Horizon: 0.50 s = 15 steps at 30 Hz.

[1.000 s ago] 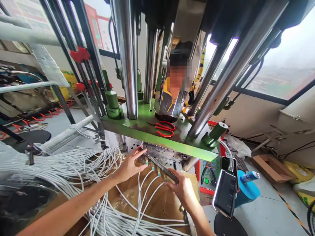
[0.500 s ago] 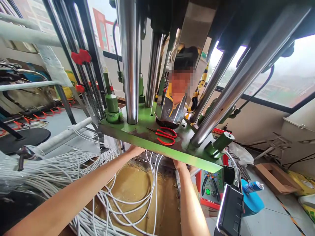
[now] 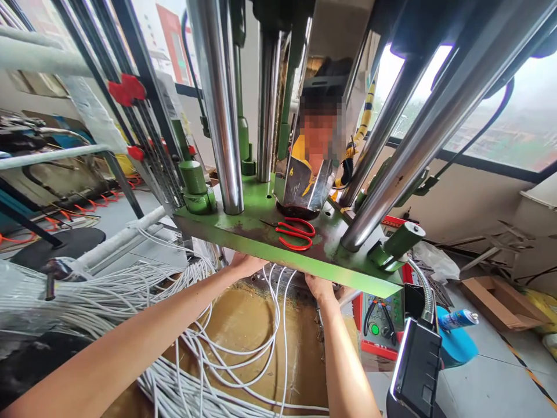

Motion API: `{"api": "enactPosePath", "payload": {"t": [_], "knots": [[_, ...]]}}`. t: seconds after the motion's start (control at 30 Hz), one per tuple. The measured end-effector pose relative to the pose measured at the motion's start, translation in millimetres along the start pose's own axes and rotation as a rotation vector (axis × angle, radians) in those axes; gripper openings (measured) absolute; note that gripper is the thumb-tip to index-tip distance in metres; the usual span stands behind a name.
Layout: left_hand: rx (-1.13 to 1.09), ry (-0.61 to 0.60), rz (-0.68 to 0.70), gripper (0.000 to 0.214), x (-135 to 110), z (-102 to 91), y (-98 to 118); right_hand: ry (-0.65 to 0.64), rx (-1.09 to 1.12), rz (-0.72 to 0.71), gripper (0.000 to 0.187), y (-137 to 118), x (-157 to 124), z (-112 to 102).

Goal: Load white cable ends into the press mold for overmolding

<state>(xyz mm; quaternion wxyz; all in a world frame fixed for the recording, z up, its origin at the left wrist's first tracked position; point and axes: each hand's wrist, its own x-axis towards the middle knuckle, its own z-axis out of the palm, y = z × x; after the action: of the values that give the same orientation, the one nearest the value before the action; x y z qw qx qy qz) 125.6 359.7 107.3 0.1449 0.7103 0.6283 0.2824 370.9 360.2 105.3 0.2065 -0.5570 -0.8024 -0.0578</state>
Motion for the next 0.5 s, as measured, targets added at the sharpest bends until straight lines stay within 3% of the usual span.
{"api": "enactPosePath", "payload": {"t": [0.13, 0.3, 0.5], "knots": [[0.075, -0.031, 0.106, 0.028, -4, -4.8, 7, -0.095, -0.07, -0.012, 0.027, -14, -10, -6], [0.157, -0.065, 0.26, 0.028, -15, -0.6, 17, -0.168, -0.149, -0.051, 0.043, -33, -21, -10], [0.226, -0.038, 0.29, 0.034, -17, 0.3, 17, -0.205, -0.189, -0.043, 0.048, -43, -18, -10]]}}
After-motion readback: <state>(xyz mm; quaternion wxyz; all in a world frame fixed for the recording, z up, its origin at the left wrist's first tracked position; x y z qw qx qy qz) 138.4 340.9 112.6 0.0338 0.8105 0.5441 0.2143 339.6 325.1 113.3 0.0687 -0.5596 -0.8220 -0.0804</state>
